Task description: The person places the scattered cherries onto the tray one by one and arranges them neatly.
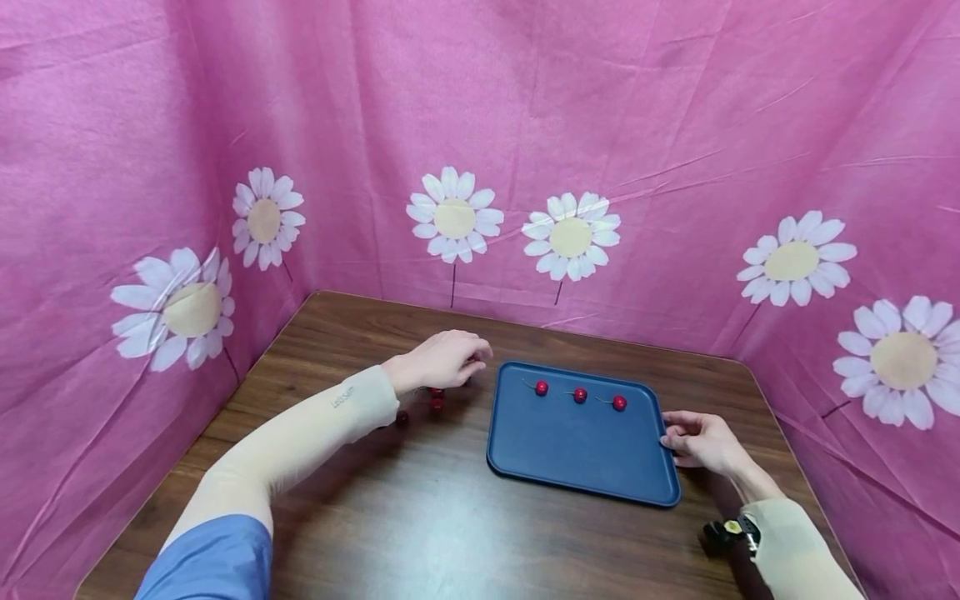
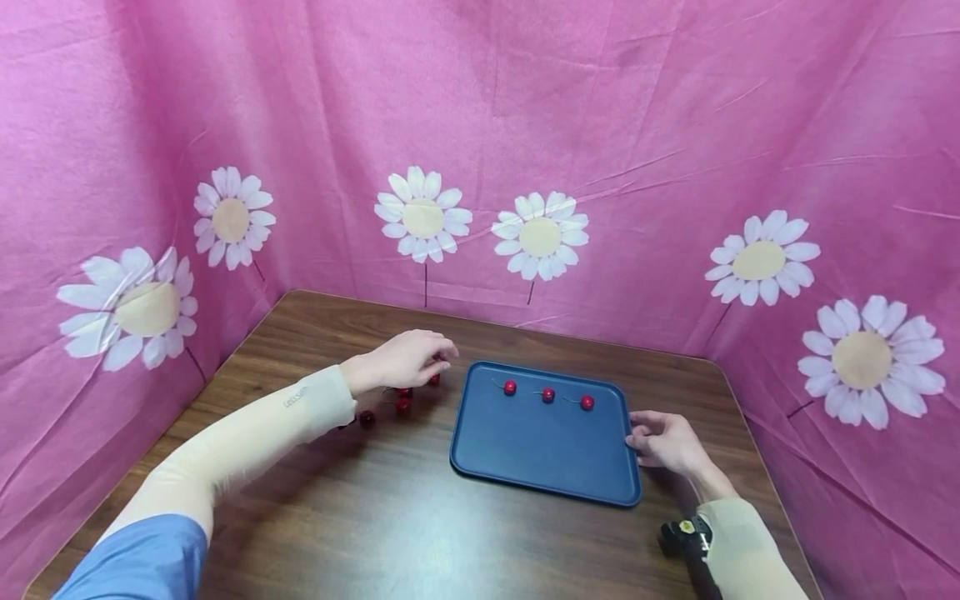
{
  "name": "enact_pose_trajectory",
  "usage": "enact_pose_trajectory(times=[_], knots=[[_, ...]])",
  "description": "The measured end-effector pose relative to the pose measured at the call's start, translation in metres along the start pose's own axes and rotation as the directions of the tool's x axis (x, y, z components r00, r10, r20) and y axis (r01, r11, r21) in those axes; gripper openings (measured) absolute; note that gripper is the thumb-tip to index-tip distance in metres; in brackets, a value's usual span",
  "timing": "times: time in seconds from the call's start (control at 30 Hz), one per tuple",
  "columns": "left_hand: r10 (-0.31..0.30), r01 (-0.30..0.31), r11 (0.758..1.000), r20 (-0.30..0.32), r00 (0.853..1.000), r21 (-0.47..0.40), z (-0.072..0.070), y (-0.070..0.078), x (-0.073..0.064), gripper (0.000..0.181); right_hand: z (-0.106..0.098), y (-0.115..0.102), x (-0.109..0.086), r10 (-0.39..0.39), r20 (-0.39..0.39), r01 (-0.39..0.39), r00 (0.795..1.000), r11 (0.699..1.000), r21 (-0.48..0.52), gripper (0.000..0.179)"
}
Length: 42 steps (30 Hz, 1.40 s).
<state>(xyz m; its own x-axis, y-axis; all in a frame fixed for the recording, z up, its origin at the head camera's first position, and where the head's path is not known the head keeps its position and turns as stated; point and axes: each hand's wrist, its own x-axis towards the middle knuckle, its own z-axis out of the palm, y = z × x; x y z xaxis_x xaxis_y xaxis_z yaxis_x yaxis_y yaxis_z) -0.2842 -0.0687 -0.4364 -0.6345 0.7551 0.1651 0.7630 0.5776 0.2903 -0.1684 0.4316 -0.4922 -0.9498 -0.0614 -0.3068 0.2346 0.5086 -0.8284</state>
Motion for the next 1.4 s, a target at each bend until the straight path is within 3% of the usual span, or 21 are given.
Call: enact_pose_trajectory(times=[0.27, 0.6, 0.73, 0.87, 1.07, 1.4], knots=[[-0.052, 0.052, 0.999, -0.059, 0.997, -0.012, -0.015, -0.018, -0.030, 0.019, -0.002, 0.004, 0.003, -0.012, 0.001, 0.012, 1.000, 1.000, -0.001, 0.063], [-0.101, 0.101, 0.995, -0.102, 0.990, 0.001, -0.015, -0.047, -0.083, 0.014, 0.001, 0.003, 0.001, -0.004, 0.009, 0.004, 1.000, 1.000, 0.005, 0.062], [-0.109, 0.108, 0.994, -0.071, 0.991, -0.022, -0.017, -0.057, -0.101, 0.010, -0.001, 0.002, 0.000, -0.013, -0.002, 0.013, 1.000, 1.000, -0.005, 0.062], [-0.111, 0.111, 0.989, 0.009, 0.994, -0.094, -0.019, -0.059, -0.116, 0.013, -0.002, 0.003, 0.001, -0.016, 0.003, 0.016, 1.000, 1.000, -0.011, 0.062], [-0.105, 0.125, 0.977, 0.122, 0.987, -0.170, -0.015, -0.056, -0.130, 0.023, -0.002, 0.004, 0.001, -0.013, 0.003, 0.013, 1.000, 1.000, -0.006, 0.062], [-0.122, 0.138, 0.976, 0.100, 0.987, -0.166, 0.000, -0.058, -0.135, 0.022, -0.003, 0.005, 0.003, -0.011, 0.003, 0.011, 1.000, 1.000, -0.018, 0.062]])
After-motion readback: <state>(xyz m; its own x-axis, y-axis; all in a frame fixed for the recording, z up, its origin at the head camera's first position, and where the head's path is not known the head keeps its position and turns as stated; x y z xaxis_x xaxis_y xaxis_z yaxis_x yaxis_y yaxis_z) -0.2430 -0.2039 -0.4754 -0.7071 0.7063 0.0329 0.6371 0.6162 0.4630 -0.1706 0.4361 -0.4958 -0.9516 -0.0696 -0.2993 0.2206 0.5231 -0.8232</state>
